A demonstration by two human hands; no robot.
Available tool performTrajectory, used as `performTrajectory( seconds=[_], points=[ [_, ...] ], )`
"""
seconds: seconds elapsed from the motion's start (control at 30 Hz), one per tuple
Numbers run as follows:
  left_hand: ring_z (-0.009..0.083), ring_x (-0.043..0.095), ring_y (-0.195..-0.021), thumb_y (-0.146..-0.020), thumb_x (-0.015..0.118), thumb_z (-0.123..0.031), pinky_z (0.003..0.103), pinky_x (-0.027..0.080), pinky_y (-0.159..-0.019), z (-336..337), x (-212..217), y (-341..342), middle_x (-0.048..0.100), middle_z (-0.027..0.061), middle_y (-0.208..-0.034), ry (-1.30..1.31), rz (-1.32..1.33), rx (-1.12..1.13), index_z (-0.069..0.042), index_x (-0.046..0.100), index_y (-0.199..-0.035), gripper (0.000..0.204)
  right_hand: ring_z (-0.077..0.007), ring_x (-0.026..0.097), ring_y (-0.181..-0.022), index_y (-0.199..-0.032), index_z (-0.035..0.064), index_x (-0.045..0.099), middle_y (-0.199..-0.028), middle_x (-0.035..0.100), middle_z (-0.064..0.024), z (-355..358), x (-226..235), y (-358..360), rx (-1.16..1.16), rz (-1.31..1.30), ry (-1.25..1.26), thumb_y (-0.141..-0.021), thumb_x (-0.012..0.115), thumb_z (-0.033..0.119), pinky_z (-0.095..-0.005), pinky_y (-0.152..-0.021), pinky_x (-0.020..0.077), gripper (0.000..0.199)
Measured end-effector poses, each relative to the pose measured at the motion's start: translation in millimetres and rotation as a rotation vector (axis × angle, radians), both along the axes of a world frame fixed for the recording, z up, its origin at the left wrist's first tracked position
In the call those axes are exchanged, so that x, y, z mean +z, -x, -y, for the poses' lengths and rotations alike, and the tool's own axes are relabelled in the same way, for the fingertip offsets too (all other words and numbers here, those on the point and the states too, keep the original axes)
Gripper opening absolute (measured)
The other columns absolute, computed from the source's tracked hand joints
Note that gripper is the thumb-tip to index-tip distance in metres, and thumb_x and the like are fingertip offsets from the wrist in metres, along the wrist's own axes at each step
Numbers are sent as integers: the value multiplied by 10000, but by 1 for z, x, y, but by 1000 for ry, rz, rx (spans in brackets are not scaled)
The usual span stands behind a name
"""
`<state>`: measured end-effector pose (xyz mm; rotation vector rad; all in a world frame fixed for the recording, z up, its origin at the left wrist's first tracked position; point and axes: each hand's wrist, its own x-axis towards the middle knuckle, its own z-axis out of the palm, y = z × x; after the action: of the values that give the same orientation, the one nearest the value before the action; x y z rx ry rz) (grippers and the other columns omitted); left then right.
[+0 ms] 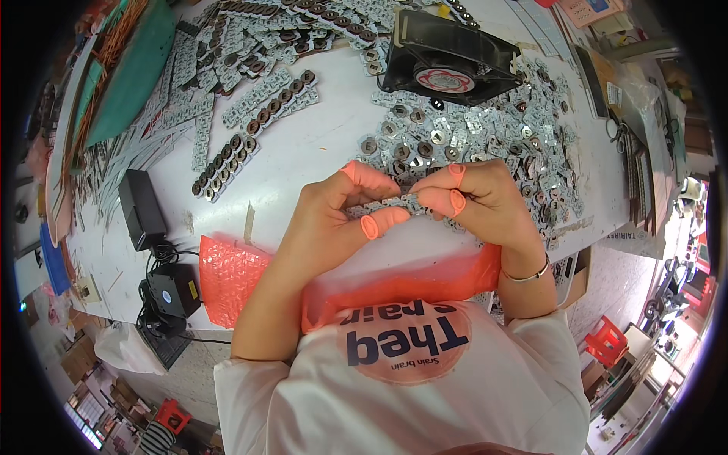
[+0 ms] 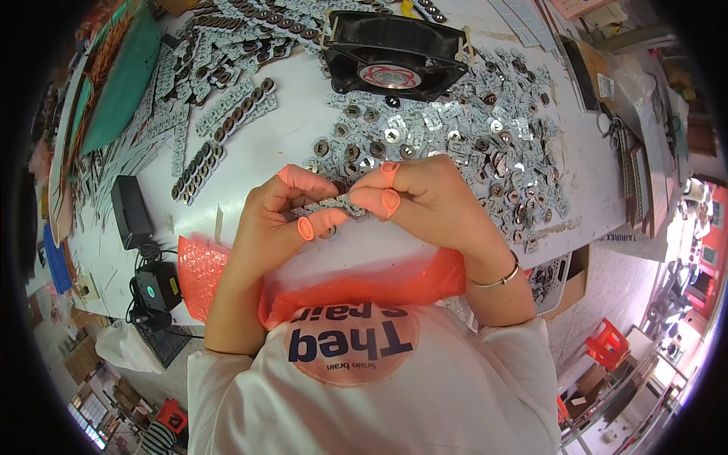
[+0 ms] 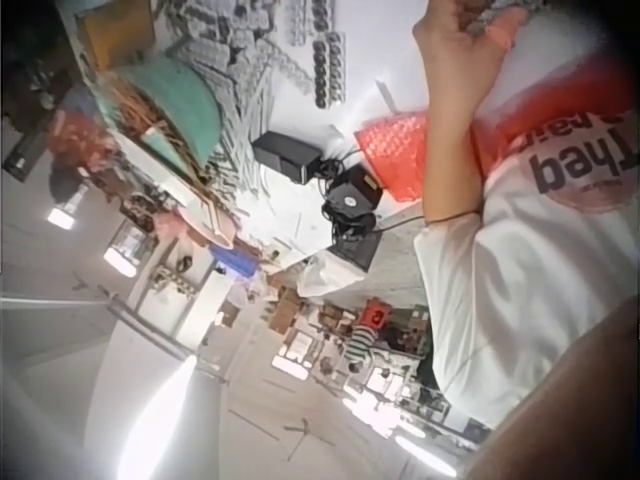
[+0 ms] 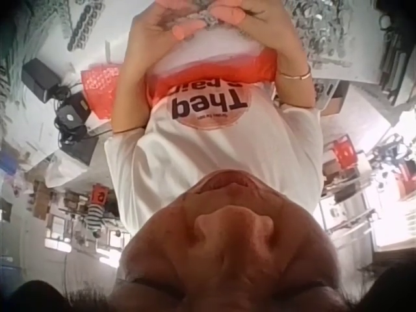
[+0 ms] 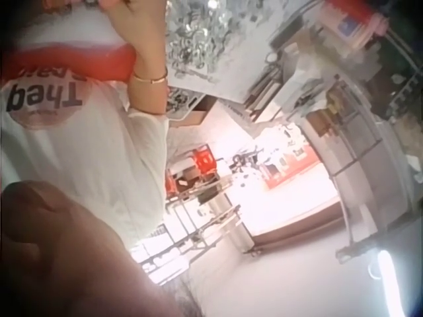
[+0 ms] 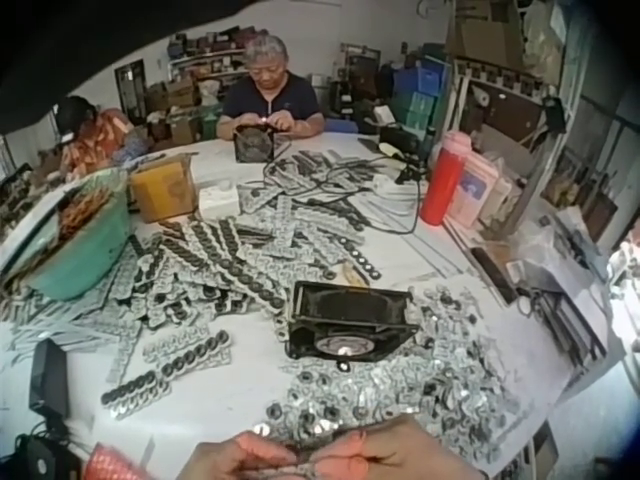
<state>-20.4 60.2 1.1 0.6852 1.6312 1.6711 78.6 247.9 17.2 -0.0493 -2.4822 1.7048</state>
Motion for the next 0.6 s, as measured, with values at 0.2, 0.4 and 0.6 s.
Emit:
performTrajectory(
  seconds=[0.2,0.4,0.6],
  points=[
    [87,596,-643,-746,751,-16,223,469,-487,1,-1,2,633,52,-810,17,56,-19,-16,582,-919,241,-83,546,-441,-824,3,668,-581,610,-43,0,6,0,65,94,42,-837,652,90,-205,-404,403,90],
    [136,625,-638,-737,760,-32,243,489,-466,3,7,4,642,92,-785,-113,367,-178,-10,584,-910,248,-68,441,-365,-859,15,578,-504,485,8,6,5,-5,118,274,750,-937,530,149,-215,-349,333,162],
    [131,630,-721,-780,705,-2,244,508,-571,-6,2,-6,658,77,-869,-200,-38,87,-13,614,-944,188,-41,400,-380,-847,20,532,-529,455,27,12,3,-2,-138,216,431,-963,497,183,-205,-360,311,204]
  ],
)
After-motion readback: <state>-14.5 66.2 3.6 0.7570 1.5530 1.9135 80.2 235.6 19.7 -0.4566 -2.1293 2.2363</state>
